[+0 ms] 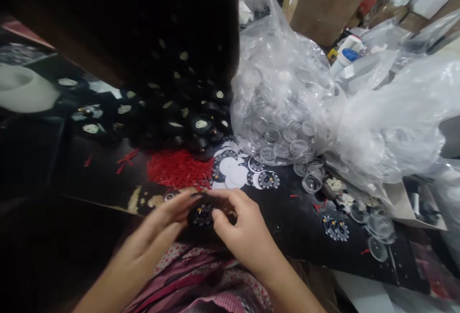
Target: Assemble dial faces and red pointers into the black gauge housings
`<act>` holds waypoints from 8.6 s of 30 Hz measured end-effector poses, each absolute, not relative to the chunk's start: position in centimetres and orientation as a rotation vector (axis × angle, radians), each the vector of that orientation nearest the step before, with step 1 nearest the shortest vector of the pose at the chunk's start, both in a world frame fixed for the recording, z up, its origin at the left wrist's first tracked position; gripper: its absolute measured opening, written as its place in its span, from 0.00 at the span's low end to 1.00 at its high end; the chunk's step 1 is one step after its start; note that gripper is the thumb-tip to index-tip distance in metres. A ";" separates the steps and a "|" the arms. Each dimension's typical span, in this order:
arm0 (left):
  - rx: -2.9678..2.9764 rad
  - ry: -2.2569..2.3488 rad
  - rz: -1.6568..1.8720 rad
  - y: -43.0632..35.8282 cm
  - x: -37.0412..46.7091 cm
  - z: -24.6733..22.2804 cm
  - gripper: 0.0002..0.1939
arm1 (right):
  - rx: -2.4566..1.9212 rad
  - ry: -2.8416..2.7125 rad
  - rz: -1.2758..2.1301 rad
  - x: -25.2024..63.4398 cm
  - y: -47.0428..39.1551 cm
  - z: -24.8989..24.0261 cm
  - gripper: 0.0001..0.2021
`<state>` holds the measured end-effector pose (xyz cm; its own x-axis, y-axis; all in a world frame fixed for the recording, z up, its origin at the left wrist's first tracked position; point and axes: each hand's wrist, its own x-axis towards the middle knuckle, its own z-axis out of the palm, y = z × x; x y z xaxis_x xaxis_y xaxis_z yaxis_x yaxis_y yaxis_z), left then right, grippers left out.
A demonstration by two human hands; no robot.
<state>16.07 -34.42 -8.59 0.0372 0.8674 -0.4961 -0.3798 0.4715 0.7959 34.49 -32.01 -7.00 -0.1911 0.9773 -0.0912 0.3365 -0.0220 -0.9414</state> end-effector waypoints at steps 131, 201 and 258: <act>0.939 1.026 0.884 -31.5 19.9 -10.8 0.15 | -1.666 -2.017 0.377 32.9 -29.1 -7.8 0.23; -0.030 0.854 1.098 -30.6 19.1 -8.7 0.19 | -1.461 -1.861 0.836 33.7 -29.9 -7.4 0.15; 0.302 1.057 1.236 -32.7 15.6 -10.6 0.11 | -1.854 -2.580 0.319 30.2 -27.0 -7.6 0.06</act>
